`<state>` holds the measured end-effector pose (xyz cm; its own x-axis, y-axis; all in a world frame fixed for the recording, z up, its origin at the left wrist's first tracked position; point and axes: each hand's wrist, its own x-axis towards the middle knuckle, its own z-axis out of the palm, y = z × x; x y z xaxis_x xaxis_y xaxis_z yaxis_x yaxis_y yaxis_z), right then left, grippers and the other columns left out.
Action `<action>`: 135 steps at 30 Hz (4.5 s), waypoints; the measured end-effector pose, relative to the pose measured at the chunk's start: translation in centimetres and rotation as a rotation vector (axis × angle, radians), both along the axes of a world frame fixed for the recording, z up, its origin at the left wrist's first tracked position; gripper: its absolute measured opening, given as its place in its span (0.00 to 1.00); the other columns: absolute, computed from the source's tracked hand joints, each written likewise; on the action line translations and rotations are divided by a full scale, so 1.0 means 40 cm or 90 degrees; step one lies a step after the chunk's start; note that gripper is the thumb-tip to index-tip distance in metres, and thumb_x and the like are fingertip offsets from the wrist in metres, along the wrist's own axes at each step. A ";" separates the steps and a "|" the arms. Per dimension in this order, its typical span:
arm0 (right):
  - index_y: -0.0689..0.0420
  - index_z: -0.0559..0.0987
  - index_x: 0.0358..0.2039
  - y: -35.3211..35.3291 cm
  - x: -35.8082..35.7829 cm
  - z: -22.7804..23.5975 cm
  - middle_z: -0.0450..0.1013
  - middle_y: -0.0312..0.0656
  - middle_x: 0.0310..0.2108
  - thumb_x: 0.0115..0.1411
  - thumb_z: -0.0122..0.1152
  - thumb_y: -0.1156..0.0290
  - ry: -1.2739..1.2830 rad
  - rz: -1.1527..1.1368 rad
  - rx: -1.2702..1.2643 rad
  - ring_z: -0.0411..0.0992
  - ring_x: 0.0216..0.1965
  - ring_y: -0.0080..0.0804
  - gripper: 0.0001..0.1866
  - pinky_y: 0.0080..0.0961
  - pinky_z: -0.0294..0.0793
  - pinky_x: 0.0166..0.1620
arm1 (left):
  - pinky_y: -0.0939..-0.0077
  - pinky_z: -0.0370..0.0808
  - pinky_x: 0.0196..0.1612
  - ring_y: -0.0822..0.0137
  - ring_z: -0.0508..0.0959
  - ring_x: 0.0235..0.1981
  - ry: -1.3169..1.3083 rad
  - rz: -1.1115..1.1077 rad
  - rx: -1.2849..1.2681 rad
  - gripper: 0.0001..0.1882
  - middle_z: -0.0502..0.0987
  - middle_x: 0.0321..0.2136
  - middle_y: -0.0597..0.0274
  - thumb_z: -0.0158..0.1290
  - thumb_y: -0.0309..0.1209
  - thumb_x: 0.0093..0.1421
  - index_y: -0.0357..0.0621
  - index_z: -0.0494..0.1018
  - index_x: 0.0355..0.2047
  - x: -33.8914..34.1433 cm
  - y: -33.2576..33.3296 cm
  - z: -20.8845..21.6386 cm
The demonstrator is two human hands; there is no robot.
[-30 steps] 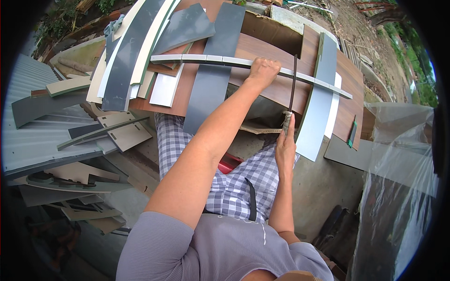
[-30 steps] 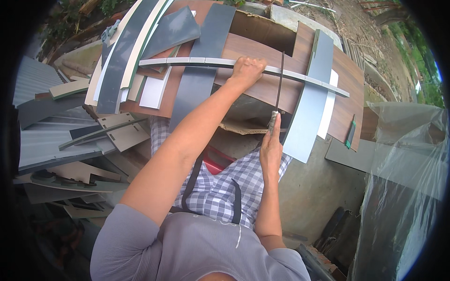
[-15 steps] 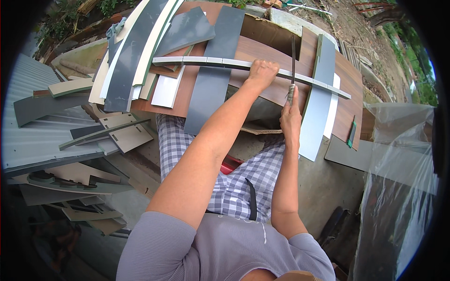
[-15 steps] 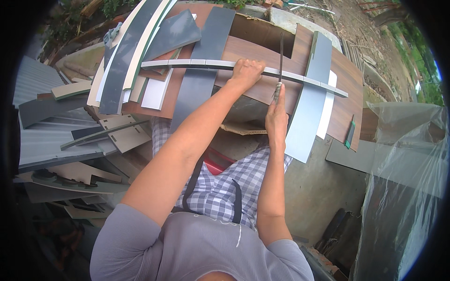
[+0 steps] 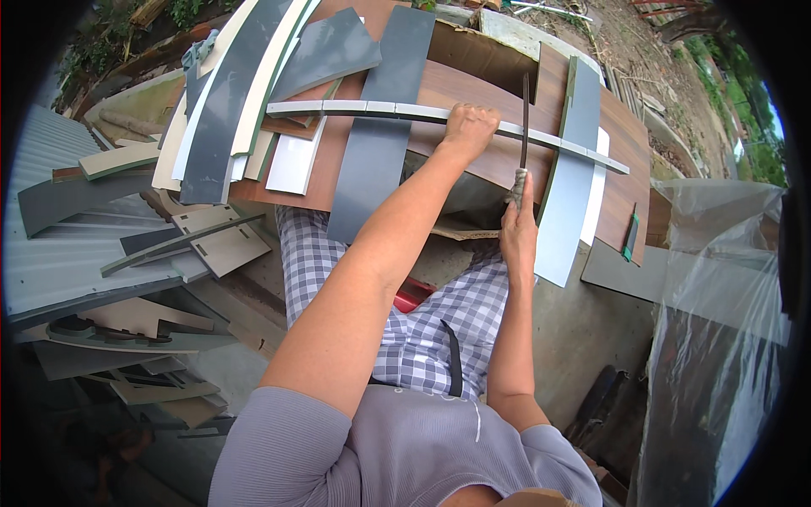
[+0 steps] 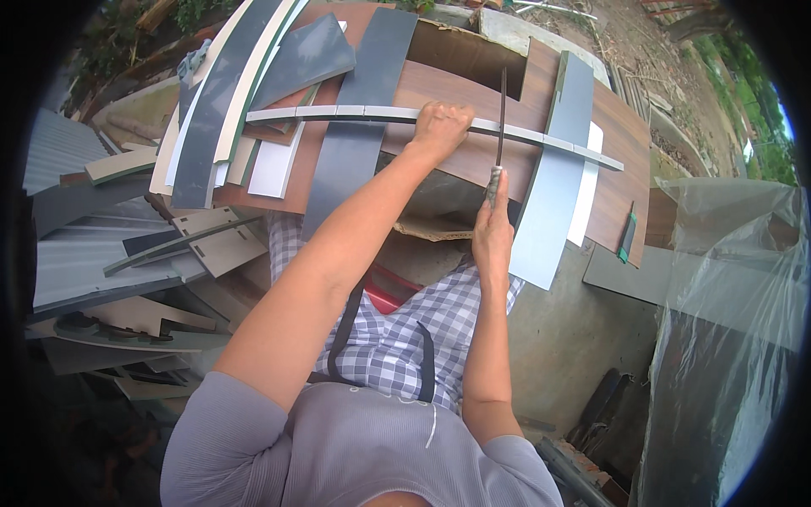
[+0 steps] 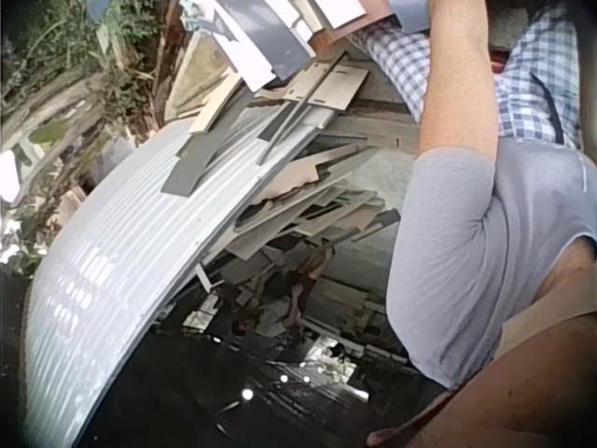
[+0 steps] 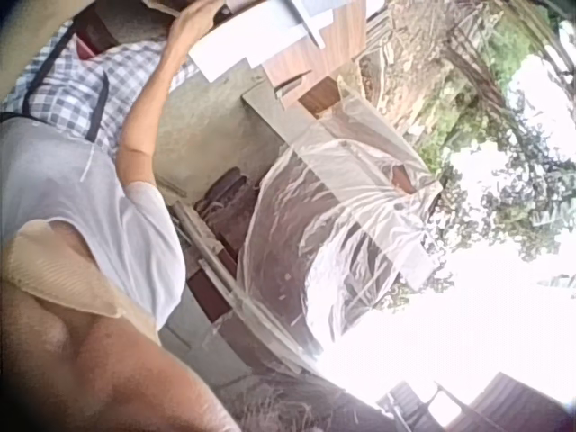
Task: The recorder uses a handsaw to cut a strip of furniture trim or laminate.
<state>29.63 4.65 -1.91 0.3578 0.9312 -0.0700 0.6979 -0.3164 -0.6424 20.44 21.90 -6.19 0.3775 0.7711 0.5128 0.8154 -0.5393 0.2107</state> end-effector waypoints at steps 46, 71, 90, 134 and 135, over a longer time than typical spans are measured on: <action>0.39 0.53 0.64 0.028 0.008 0.100 0.62 0.34 0.18 0.64 0.40 0.71 0.112 -0.060 -0.026 0.59 0.17 0.19 0.28 0.24 0.63 0.22 | 0.67 0.74 0.29 0.60 0.79 0.24 -0.052 0.018 0.022 0.02 0.78 0.21 0.56 0.51 0.26 0.45 0.45 0.74 0.19 0.008 0.029 -0.010; 0.37 0.51 0.64 0.127 0.027 0.029 0.59 0.31 0.16 0.65 0.40 0.70 0.007 0.000 0.029 0.56 0.14 0.16 0.28 0.17 0.59 0.15 | 0.66 0.74 0.29 0.59 0.80 0.25 -0.056 0.010 0.008 0.03 0.78 0.21 0.57 0.50 0.27 0.47 0.46 0.74 0.20 0.016 0.023 -0.011; 0.37 0.51 0.64 0.128 0.029 -0.003 0.56 0.31 0.14 0.65 0.40 0.70 0.009 0.007 0.054 0.54 0.13 0.16 0.28 0.17 0.57 0.16 | 0.67 0.74 0.29 0.59 0.79 0.24 -0.088 0.002 0.039 0.03 0.77 0.20 0.57 0.50 0.26 0.46 0.46 0.73 0.18 0.012 0.009 -0.017; 0.37 0.47 0.64 -0.007 -0.012 -0.012 0.71 0.56 0.25 0.64 0.40 0.70 -0.016 -0.020 0.010 0.67 0.21 0.48 0.30 0.44 0.63 0.30 | 0.70 0.73 0.29 0.63 0.80 0.26 -0.002 0.000 0.020 0.03 0.79 0.22 0.59 0.51 0.27 0.46 0.48 0.75 0.20 0.000 -0.003 -0.008; 0.37 0.47 0.64 -0.040 -0.012 -0.012 0.72 0.57 0.28 0.64 0.40 0.70 -0.033 -0.017 -0.020 0.68 0.21 0.48 0.30 0.44 0.64 0.30 | 0.70 0.73 0.29 0.63 0.80 0.25 -0.008 -0.002 0.018 0.03 0.79 0.21 0.59 0.51 0.27 0.46 0.48 0.75 0.20 0.000 -0.005 -0.005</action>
